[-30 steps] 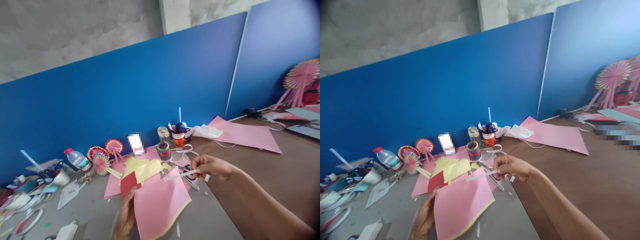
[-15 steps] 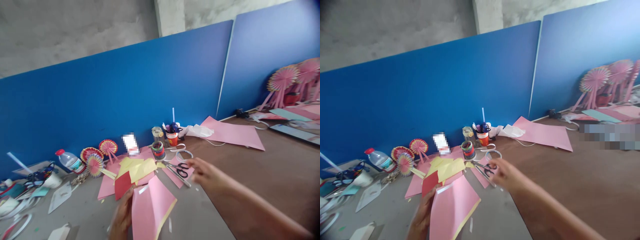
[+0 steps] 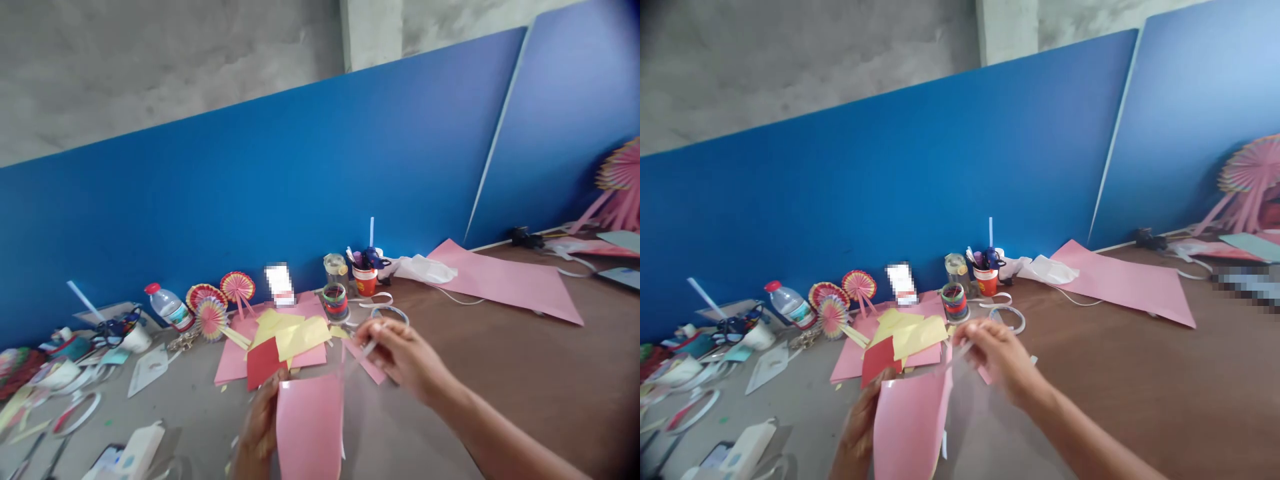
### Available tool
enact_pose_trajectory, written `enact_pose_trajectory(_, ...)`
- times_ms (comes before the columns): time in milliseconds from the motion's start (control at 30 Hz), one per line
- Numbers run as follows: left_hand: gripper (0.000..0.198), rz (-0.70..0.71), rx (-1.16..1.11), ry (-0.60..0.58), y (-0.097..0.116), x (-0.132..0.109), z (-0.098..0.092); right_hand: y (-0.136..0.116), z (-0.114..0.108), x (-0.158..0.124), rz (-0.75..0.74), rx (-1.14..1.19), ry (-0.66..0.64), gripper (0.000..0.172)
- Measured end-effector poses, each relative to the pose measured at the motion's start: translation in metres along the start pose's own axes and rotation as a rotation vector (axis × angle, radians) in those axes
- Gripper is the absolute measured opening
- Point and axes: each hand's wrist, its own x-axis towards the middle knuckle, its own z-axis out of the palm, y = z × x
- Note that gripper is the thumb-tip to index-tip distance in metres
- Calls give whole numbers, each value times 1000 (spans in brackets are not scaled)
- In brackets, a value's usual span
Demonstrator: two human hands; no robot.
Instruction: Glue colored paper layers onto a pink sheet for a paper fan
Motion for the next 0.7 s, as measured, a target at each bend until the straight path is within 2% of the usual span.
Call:
enact_pose_trajectory(67, 19, 17, -4, -22, -1, 2, -3, -8, -42, -5, 42, -27, 110, 41)
enact_pose_trajectory(200, 17, 6, 9, -16, -4, 4, -1, -17, -138, -22, 41, -429, 344, 43)
enact_pose_trajectory(267, 17, 7, 33, 17, -6, 3, 0, -17, -174, -31, 87, -833, 356, 37)
enact_pose_trajectory(333, 19, -6, 59, 24, -10, 2, 3, -18, -189, -37, 27, -1160, 278, 58)
enact_pose_trajectory(367, 20, -21, 64, 9, -12, 1, 4, -18, -186, -38, 2, -1241, 217, 68)
enact_pose_trajectory(433, 22, -52, 43, -58, -18, -1, 8, -21, -165, -37, -8, -1199, 82, 74)
enact_pose_trajectory(533, 32, -85, 25, -218, -25, -6, 13, -21, -106, -25, -81, -984, -212, 68)
enact_pose_trajectory(600, 41, -89, 55, -294, -28, -9, 15, -13, -62, -13, -110, -788, -488, 70)
enact_pose_trajectory(667, 48, -95, 111, -297, -29, -11, 15, 2, -24, 1, -220, -656, -714, 75)
enact_pose_trajectory(700, 52, -74, 149, -249, -29, -12, 13, 10, -8, 8, -276, -610, -786, 78)
